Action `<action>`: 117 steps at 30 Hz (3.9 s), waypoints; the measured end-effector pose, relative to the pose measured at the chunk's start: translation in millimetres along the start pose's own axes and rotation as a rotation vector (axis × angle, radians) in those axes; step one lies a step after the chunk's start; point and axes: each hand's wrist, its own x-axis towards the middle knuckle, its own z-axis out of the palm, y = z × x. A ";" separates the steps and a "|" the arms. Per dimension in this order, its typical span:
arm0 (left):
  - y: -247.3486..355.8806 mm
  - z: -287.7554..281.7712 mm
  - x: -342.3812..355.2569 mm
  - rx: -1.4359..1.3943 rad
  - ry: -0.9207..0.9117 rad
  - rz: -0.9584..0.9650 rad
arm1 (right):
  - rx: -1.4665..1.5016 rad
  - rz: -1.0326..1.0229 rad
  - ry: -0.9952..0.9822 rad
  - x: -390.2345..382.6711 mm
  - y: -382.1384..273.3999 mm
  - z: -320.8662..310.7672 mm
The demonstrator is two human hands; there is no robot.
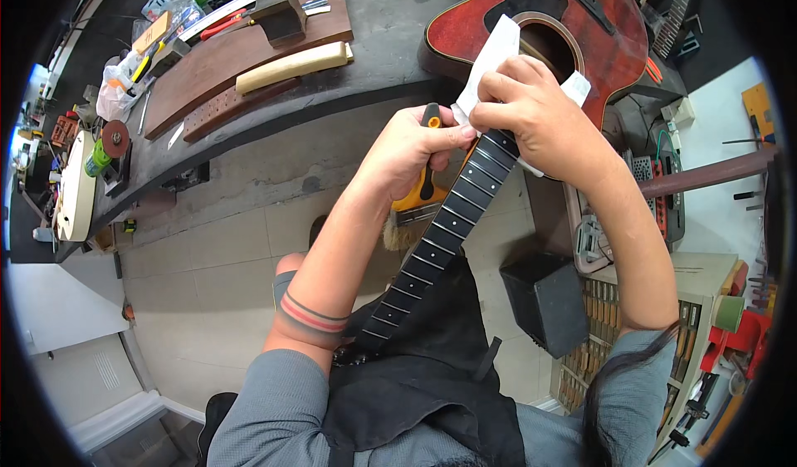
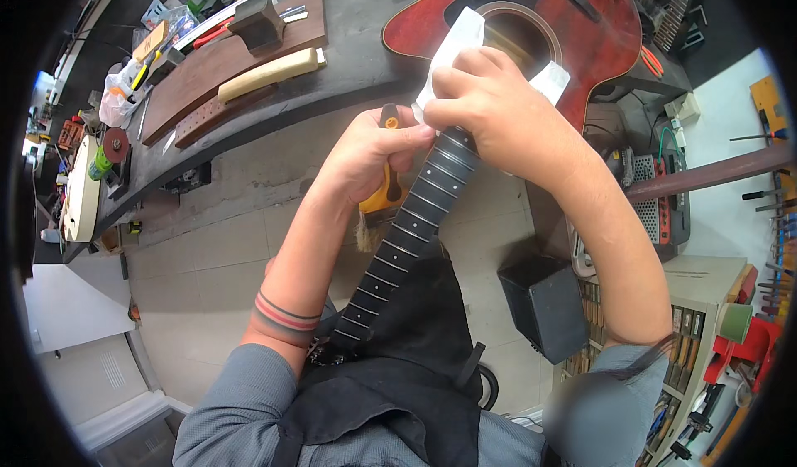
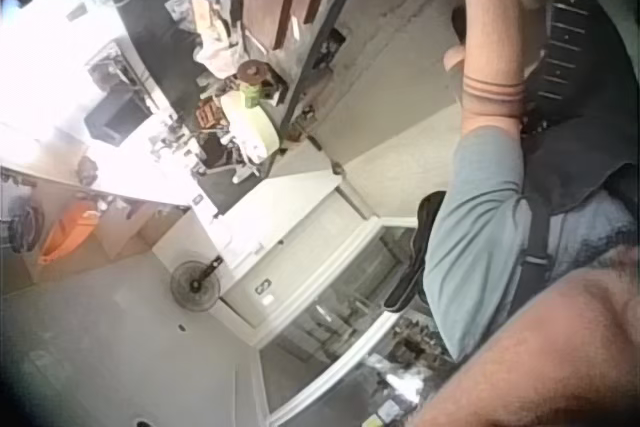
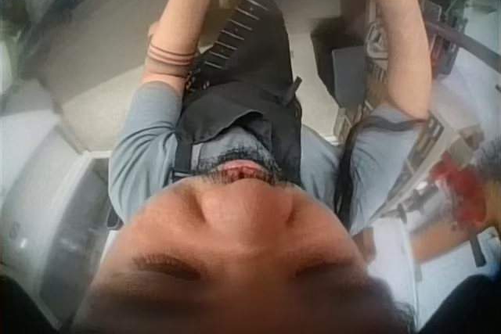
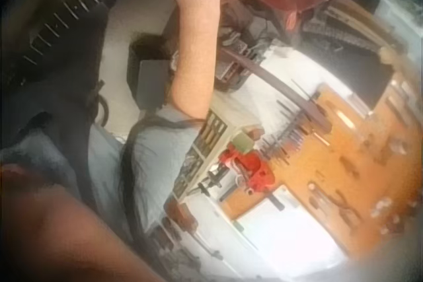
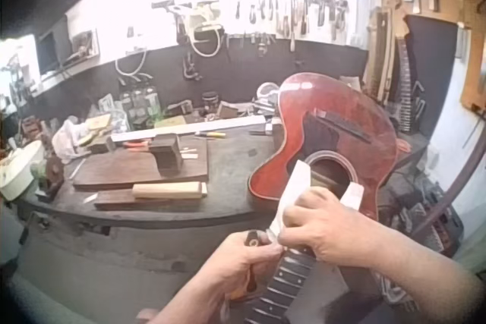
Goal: The person sands the guitar fretboard using a sanding block and masking tape to protect the strings. They then brush the fretboard with a small brush to remove dust and apply fresh masking tape to the fretboard.
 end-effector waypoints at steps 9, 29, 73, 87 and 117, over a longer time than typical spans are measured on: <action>11.5 -0.1 1.5 0.088 -0.007 -0.012 | -0.009 0.000 0.030 2.0 -2.1 6.4; -15.7 24.6 -12.7 0.537 0.264 0.557 | 0.282 0.195 0.203 -1.6 -2.6 9.1; -9.8 8.0 -31.5 0.638 0.033 0.605 | 0.158 0.142 0.328 -2.5 7.7 23.0; -15.0 20.1 -32.2 0.593 0.036 0.427 | 0.202 0.138 0.383 -2.2 9.2 26.3; -17.5 15.4 -40.3 0.743 0.012 0.585 | 0.197 0.095 0.281 -4.3 0.7 26.1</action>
